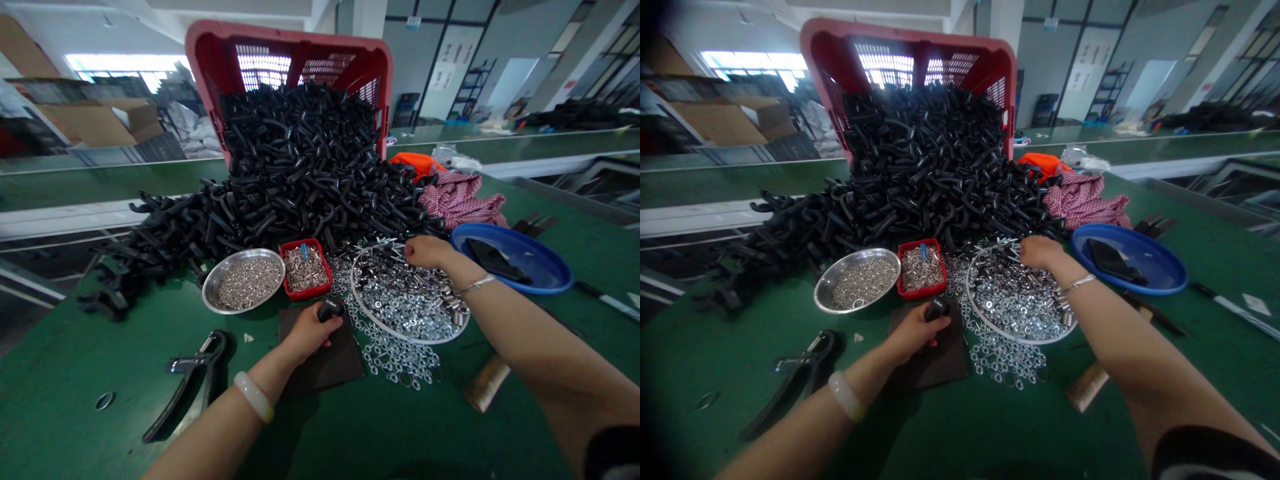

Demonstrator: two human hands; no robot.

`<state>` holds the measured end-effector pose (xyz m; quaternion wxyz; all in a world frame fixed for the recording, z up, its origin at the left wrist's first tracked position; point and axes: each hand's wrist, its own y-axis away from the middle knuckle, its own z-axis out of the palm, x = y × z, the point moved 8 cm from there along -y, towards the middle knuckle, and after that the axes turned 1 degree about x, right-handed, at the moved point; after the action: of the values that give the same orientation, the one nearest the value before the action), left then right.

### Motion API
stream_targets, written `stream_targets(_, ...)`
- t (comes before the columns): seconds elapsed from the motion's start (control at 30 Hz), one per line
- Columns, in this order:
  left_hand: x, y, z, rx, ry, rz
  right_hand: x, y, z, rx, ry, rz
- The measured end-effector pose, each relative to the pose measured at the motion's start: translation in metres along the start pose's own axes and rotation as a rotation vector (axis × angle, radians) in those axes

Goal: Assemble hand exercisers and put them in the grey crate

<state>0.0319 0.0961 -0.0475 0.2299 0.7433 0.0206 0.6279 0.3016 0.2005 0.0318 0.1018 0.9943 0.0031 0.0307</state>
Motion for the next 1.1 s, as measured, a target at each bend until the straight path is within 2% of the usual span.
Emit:
stream_targets(0.13, 0.000, -0.006, 0.004, -0.013, -0.056, 0.031, 0.012, 0.033, 0.020, -0.089, 0.043, 0.016)
stream_targets(0.27, 0.001, -0.010, 0.009, -0.037, -0.038, 0.000, 0.014, 0.041, 0.028, -0.002, 0.027, 0.098)
stream_targets(0.37, 0.002, -0.012, 0.006, -0.008, 0.007, -0.002, 0.018, 0.038, 0.029, 0.024, -0.033, 0.091)
stream_targets(0.5, 0.004, -0.020, 0.006, 0.024, -0.115, 0.031, 0.037, 0.044, 0.015, 0.245, -0.343, 0.134)
stream_targets(0.57, 0.011, -0.026, 0.011, 0.017, -0.281, 0.080, 0.039, 0.051, 0.009, 0.346, -0.561, 0.104)
stream_targets(0.67, 0.034, -0.030, 0.024, 0.020, -0.638, 0.258, 0.038, 0.063, 0.002, 0.465, -0.901, 0.083)
stream_targets(0.73, 0.048, -0.027, 0.033, 0.037, -0.815, 0.336, 0.035, 0.066, 0.007, 0.410, -1.078, 0.101)
stream_targets(0.87, 0.059, -0.020, 0.043, 0.024, -0.948, 0.317, 0.019, 0.069, 0.028, 0.110, -1.378, 0.134)
stream_targets(0.97, 0.060, -0.017, 0.048, -0.017, -1.008, 0.316, 0.010, 0.075, 0.033, 0.044, -1.633, 0.116)
stream_targets(1.1, 0.057, -0.022, 0.052, -0.068, -1.065, 0.329, -0.003, 0.084, 0.033, 0.024, -1.781, 0.062)
